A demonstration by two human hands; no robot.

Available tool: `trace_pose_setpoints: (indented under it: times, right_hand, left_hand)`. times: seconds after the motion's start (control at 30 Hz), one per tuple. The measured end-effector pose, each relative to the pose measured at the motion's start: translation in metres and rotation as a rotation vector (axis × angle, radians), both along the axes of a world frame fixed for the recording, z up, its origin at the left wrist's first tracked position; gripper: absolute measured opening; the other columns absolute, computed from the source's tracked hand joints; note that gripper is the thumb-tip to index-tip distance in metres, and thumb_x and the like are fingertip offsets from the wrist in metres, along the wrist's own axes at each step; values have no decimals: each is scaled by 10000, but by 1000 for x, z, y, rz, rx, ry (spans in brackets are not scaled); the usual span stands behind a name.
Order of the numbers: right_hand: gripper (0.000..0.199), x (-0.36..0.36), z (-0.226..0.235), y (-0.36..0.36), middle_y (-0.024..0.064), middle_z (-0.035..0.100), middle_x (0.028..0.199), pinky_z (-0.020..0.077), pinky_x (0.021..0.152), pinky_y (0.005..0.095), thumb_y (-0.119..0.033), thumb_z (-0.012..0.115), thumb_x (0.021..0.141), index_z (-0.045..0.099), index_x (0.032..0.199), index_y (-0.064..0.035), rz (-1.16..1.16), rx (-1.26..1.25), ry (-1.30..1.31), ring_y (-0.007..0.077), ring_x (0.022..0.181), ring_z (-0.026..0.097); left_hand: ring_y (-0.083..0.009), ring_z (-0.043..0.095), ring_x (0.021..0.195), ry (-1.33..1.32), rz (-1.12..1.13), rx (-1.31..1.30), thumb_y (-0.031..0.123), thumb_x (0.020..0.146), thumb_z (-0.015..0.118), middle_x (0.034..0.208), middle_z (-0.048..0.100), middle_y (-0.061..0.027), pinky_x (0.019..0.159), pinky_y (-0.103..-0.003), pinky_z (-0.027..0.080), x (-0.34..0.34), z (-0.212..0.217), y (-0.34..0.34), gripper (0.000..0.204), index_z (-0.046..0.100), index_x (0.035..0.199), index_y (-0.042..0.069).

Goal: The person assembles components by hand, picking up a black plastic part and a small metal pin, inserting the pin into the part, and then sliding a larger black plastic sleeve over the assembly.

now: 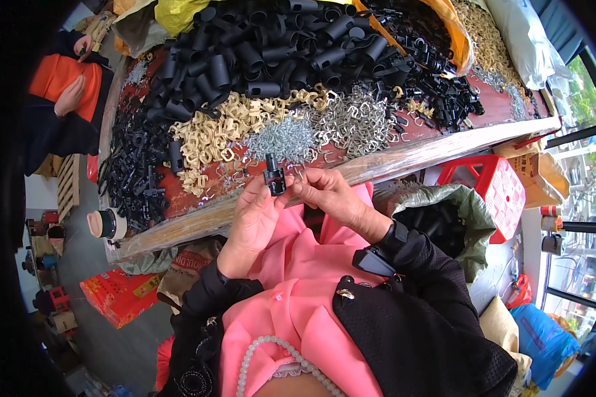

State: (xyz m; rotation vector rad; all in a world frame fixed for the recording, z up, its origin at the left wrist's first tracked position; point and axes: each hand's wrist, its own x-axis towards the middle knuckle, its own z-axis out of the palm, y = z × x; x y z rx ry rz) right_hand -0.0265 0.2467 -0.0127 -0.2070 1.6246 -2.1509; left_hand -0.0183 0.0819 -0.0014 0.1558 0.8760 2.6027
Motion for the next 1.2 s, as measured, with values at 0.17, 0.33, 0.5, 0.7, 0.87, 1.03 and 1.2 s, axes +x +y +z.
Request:
trace_pose_setpoints:
  times: [0.17,0.33,0.5,0.7,0.87,1.03,1.2]
  right_hand:
    - [162,-1,0,-9,-50,489,649,322,486,163,-197,525,833,556,800,-41,-1,35,72,5,564,387]
    - [148,-6,10,-5,-48,480,632,320,475,154,-180,519,836,521,794,-38,-31,-5,44,7,568,399]
    - [130,-10,9,2,-43,478,637,334,481,157,-162,511,838,510,812,-34,18,15,53,19,569,418]
    - [158,0,10,0,-25,508,681,336,510,154,-190,501,843,501,796,-39,-61,24,92,28,571,419]
    - [147,8,12,-3,0,535,732,355,547,163,-177,489,849,484,811,-35,-89,42,207,38,612,450]
    - [121,7,19,-3,12,538,760,373,573,175,-149,489,847,480,829,-29,-65,-50,116,48,655,476]
    - [124,5,21,-6,14,538,772,395,619,194,-146,505,838,485,829,-24,-40,-62,145,63,685,485]
  left_hand:
    - [-192,498,976,16,9,-7,119,830,490,1000,545,-100,897,-349,357,1,-6,-5,242,485,1034,-11]
    - [-191,503,969,2,22,3,122,824,502,997,551,-103,892,-352,359,1,-8,-10,249,493,1035,-11]
    - [-197,511,969,35,-31,-21,124,812,521,999,555,-112,891,-352,362,3,-5,-11,255,504,1033,-3]
    - [-219,507,996,28,-25,-32,128,803,532,1003,553,-125,901,-364,367,10,-2,-9,242,513,1013,8]
    - [-226,507,994,30,5,-31,129,806,529,998,554,-126,899,-376,370,14,-2,-5,233,513,1004,8]
    - [-230,512,982,-37,-22,7,148,807,529,985,555,-135,872,-365,399,12,-6,-8,248,503,1008,3]
    - [-235,531,948,-99,-100,68,168,810,526,978,555,-142,840,-350,430,11,-6,-13,286,482,1034,-3]
